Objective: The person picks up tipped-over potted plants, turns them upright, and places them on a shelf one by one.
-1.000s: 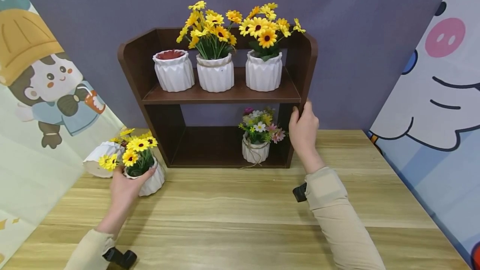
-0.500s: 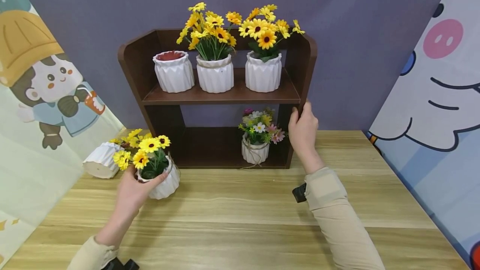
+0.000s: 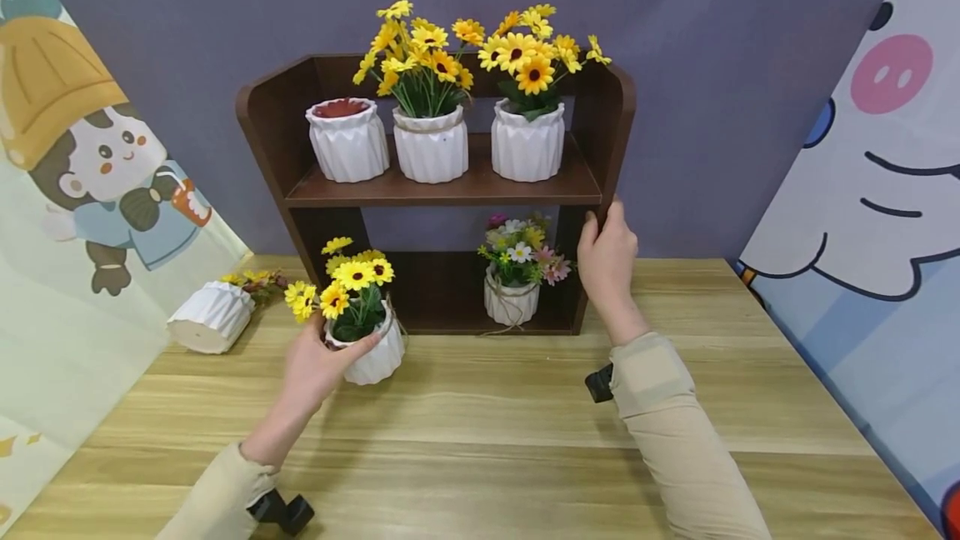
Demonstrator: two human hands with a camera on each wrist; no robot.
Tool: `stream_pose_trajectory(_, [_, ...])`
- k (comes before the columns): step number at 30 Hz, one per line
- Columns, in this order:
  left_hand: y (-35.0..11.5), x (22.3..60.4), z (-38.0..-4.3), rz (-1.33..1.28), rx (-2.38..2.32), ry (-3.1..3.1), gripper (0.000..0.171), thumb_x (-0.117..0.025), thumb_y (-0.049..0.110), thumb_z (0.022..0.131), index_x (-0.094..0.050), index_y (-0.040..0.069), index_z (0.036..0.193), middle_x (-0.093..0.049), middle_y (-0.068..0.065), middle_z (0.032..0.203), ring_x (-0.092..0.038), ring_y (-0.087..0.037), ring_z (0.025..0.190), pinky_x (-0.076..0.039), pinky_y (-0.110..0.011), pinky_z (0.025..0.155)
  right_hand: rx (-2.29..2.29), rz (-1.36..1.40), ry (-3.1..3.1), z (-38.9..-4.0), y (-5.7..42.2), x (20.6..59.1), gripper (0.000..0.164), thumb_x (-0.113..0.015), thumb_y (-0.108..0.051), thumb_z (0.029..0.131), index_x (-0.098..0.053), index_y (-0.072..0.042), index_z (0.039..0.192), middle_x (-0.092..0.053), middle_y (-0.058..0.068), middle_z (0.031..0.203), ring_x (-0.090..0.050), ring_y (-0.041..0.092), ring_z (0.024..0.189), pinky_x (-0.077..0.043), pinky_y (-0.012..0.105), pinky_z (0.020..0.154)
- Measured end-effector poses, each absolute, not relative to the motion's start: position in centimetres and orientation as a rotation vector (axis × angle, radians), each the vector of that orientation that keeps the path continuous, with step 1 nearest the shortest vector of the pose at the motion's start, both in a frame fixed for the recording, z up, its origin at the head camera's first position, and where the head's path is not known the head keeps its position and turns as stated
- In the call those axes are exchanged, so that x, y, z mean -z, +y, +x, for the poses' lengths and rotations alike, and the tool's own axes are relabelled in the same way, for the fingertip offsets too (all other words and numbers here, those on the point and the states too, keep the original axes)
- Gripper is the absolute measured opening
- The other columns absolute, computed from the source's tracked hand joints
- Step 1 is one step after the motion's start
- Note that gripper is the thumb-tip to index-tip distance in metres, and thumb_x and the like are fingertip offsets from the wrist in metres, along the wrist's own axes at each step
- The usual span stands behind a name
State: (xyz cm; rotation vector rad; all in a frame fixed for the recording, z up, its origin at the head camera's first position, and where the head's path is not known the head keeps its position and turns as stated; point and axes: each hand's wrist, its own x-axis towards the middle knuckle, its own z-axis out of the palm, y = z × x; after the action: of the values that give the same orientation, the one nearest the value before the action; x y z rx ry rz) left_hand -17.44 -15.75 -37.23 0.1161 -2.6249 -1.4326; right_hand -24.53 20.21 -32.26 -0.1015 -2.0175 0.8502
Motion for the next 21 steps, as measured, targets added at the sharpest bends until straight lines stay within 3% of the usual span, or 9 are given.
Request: stream_pose_trajectory(21, [-10.4,38.7,-23.2,0.028,1.434,-2.59,0.082,-0.077,0.052,0.062,-0.047,0.006,0.123,-0.058,-0.014,0.116,-0.056,-0.029,0.105,-0.047,-0.043,0.085,-0.862,-0.118,-2.038,-24.5,20.3,32.2,0.024,-0.047,-0.02,0.092,-0.049,0.004,0.098,-0.06,0.03,0.085,-0.057,0.049,0.078,-0.041,0.056,0.064])
